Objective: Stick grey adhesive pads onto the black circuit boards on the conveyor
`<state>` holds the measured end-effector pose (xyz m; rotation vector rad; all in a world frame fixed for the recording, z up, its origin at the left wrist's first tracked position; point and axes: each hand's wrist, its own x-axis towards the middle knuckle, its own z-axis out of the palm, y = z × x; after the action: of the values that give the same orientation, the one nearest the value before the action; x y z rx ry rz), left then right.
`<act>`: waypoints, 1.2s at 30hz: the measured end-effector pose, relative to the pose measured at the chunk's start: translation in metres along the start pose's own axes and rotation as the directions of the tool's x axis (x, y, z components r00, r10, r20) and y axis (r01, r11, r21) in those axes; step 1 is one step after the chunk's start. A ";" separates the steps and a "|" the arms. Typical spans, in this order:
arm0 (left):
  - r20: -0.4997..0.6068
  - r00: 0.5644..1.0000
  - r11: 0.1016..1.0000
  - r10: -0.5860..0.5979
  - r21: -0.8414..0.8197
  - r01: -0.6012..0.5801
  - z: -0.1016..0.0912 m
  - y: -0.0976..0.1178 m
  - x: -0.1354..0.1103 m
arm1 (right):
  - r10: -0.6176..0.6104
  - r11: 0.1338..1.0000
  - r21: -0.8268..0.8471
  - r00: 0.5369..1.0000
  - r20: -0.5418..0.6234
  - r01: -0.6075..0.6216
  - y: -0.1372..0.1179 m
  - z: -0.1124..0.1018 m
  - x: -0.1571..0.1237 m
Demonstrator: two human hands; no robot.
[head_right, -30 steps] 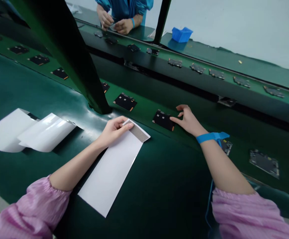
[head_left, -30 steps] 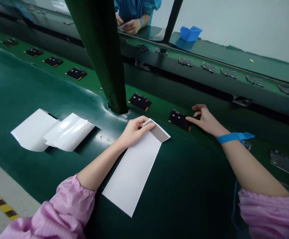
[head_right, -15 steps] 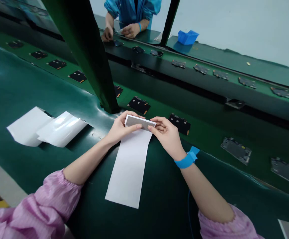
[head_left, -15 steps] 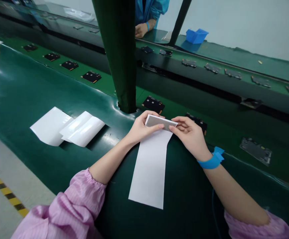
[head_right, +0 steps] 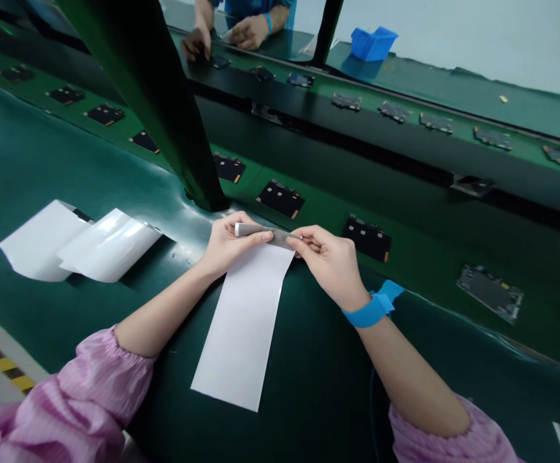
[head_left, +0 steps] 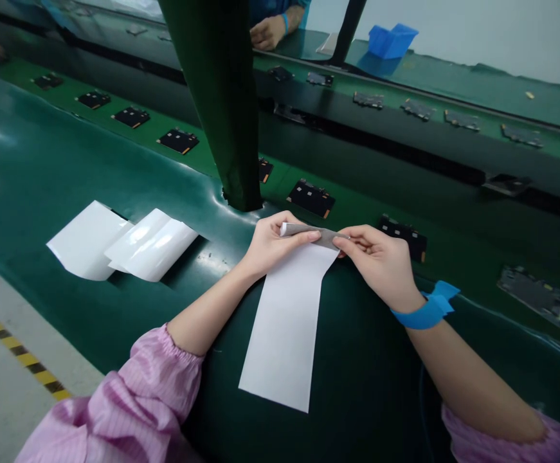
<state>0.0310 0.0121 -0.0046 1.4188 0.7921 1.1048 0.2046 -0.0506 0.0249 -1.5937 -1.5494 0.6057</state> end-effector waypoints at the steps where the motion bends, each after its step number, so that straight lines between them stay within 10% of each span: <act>1: -0.004 1.000 1.000 0.001 0.003 -0.001 0.000 0.000 0.000 | -0.001 1.000 -0.005 1.000 0.007 0.001 0.001 0.000 0.000; 22: 0.035 0.998 0.991 -0.057 0.123 0.053 -0.001 -0.001 0.001 | -0.327 0.863 -0.410 0.945 -0.008 0.295 0.007 -0.016 0.006; 28: -0.016 0.992 0.980 -0.124 0.155 0.125 -0.002 -0.002 0.004 | -0.173 0.919 -0.362 0.985 -0.017 0.155 0.048 -0.032 0.050; 36: 0.029 0.993 0.982 -0.112 0.158 0.106 -0.001 -0.001 0.004 | 0.072 0.937 -0.342 0.919 0.388 0.070 0.091 -0.067 0.103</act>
<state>0.0315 0.0167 -0.0052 1.5032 0.9345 0.9468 0.3243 0.0425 0.0086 -1.8122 -2.0502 0.7155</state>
